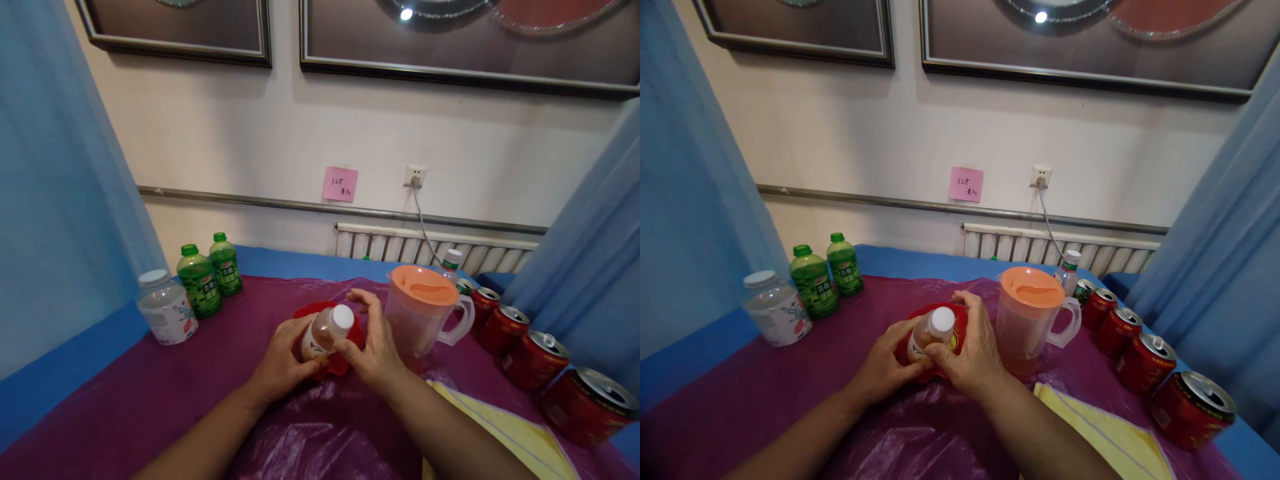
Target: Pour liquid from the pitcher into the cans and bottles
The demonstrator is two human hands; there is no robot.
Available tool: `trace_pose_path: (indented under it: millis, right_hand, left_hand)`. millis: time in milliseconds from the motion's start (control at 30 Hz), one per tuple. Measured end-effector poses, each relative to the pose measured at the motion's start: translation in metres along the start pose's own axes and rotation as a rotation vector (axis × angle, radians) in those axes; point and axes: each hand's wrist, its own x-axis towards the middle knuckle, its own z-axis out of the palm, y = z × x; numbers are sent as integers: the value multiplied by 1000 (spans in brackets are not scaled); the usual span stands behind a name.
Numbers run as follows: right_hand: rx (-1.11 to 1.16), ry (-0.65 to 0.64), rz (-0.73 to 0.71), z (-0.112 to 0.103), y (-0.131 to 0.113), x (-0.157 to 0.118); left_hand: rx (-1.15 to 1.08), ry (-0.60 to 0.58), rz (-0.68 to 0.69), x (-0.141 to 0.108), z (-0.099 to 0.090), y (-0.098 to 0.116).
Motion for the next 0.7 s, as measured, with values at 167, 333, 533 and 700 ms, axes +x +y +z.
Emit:
trace_pose_path:
  millis: [167, 333, 533, 700]
  right_hand:
    - [43, -68, -167, 1, -5, 5]
    - [-66, 48, 7, 3, -6, 6]
    - [23, -29, -238, -1, -14, 9]
    - [53, 65, -230, 2, -12, 11]
  left_hand:
    - [29, 40, 9, 2, 1, -7]
    - [42, 28, 29, 5, 1, -6]
    - [64, 63, 44, 7, 1, -12]
    - [71, 51, 57, 8, 1, -16]
